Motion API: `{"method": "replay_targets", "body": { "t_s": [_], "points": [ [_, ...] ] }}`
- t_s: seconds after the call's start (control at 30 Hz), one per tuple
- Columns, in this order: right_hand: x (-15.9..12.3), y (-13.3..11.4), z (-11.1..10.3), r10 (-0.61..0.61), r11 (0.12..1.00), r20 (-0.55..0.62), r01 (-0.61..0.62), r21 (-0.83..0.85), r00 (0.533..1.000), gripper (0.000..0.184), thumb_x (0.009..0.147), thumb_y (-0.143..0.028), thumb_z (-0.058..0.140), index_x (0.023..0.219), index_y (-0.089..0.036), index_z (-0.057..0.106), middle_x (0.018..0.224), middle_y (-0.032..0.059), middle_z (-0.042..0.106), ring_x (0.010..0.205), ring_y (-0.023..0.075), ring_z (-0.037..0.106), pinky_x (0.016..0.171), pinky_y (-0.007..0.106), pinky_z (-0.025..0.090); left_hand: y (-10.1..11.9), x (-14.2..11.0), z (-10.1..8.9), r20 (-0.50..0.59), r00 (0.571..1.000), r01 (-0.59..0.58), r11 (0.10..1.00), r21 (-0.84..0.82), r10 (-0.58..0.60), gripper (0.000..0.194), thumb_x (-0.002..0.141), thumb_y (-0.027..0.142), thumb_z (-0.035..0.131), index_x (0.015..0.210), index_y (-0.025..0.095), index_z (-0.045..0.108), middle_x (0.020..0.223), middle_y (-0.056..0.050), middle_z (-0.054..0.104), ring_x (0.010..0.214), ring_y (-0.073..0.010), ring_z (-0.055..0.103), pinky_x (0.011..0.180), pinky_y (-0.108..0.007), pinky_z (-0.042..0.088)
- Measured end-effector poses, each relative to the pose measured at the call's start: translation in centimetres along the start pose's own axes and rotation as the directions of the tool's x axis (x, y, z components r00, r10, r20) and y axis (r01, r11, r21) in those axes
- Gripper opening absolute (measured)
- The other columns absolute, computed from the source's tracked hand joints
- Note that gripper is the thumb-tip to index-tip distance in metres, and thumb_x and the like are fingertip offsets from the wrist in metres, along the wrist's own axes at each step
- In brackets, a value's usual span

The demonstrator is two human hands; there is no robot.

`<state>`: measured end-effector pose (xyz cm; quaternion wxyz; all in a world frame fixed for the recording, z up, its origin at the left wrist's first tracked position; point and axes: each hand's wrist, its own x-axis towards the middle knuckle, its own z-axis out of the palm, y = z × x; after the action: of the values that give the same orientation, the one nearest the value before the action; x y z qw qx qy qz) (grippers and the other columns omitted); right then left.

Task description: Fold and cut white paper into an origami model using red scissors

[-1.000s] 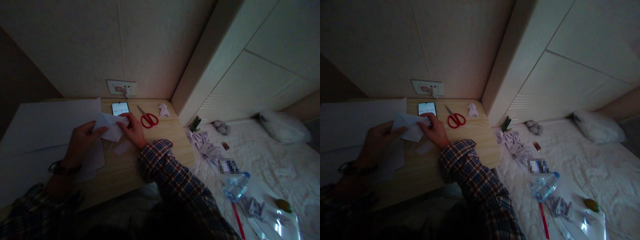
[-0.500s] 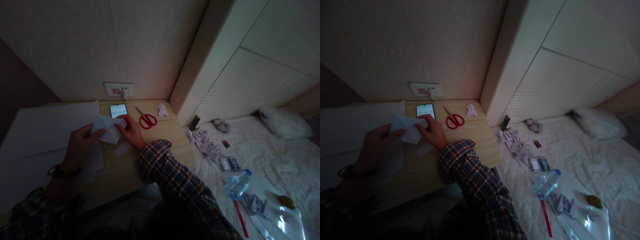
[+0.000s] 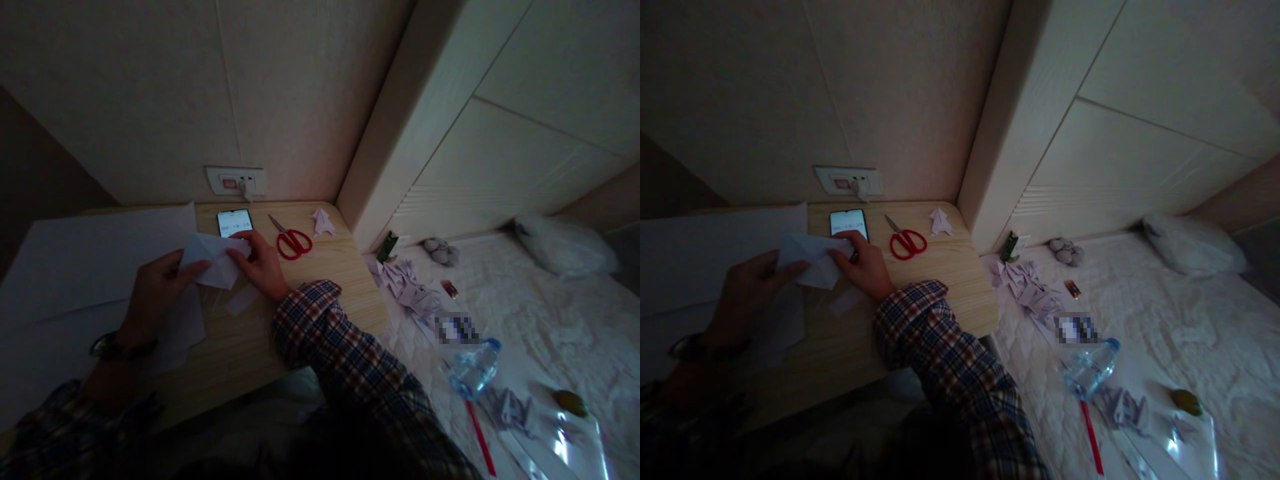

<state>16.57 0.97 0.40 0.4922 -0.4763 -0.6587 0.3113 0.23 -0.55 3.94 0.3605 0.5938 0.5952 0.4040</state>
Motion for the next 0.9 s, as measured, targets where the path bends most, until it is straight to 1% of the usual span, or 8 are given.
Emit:
{"method": "replay_targets", "body": {
  "t_s": [0.23,0.33,0.5,0.7,0.9],
  "points": [
    [0.0,0.2,0.2,0.000,1.000,-0.001,0.000,0.013,1.000,0.028,0.086,-0.038,0.055,0.108,-0.021,0.054,0.078,-0.0032,0.058,0.056,0.0090,0.051,0.052,0.019,0.042,-1.1,0.4,0.0,0.031,0.999,-0.011,1.000,-0.016,0.011,0.031,0.064,0.042,0.065,0.077,0.015,0.065,0.069,0.000,0.063,0.062,-0.0146,0.054,0.053,-0.021,0.041],
    [0.0,0.4,0.2,-0.024,0.999,0.002,0.024,0.038,1.000,0.029,0.086,-0.038,0.054,0.109,-0.020,0.054,0.080,-0.0023,0.059,0.058,0.0094,0.052,0.053,0.020,0.043,-0.7,0.3,0.0,0.022,1.000,-0.017,1.000,-0.017,0.017,0.031,0.063,0.043,0.065,0.076,0.015,0.065,0.070,-0.001,0.064,0.063,-0.0152,0.054,0.054,-0.022,0.042],
    [0.0,0.3,0.0,0.004,1.000,0.008,-0.004,-0.014,1.000,0.029,0.086,-0.038,0.054,0.109,-0.020,0.053,0.079,-0.0027,0.059,0.059,0.0093,0.053,0.055,0.020,0.044,0.1,0.0,0.1,0.018,1.000,0.000,1.000,-0.010,0.000,0.031,0.060,0.042,0.065,0.076,0.015,0.065,0.070,-0.001,0.064,0.062,-0.0149,0.054,0.054,-0.022,0.042],
    [0.0,-0.2,-0.1,-0.029,0.998,0.019,0.030,-0.052,0.999,0.026,0.087,-0.034,0.053,0.109,-0.019,0.054,0.081,-0.0017,0.060,0.061,0.0096,0.054,0.057,0.020,0.046,-0.2,0.1,0.0,0.023,1.000,-0.011,1.000,0.005,0.011,0.031,0.062,0.043,0.063,0.075,0.015,0.065,0.068,0.000,0.063,0.062,-0.0150,0.054,0.053,-0.022,0.042],
    [0.0,-0.1,-0.1,-0.006,0.997,0.013,0.007,-0.083,1.000,0.027,0.087,-0.035,0.053,0.110,-0.022,0.054,0.083,-0.0019,0.061,0.062,0.0100,0.054,0.058,0.021,0.047,-0.3,0.2,0.1,0.015,1.000,-0.007,1.000,0.004,0.007,0.034,0.061,0.043,0.064,0.079,0.015,0.066,0.071,0.000,0.065,0.062,-0.0148,0.055,0.055,-0.023,0.043]
  ]
}}
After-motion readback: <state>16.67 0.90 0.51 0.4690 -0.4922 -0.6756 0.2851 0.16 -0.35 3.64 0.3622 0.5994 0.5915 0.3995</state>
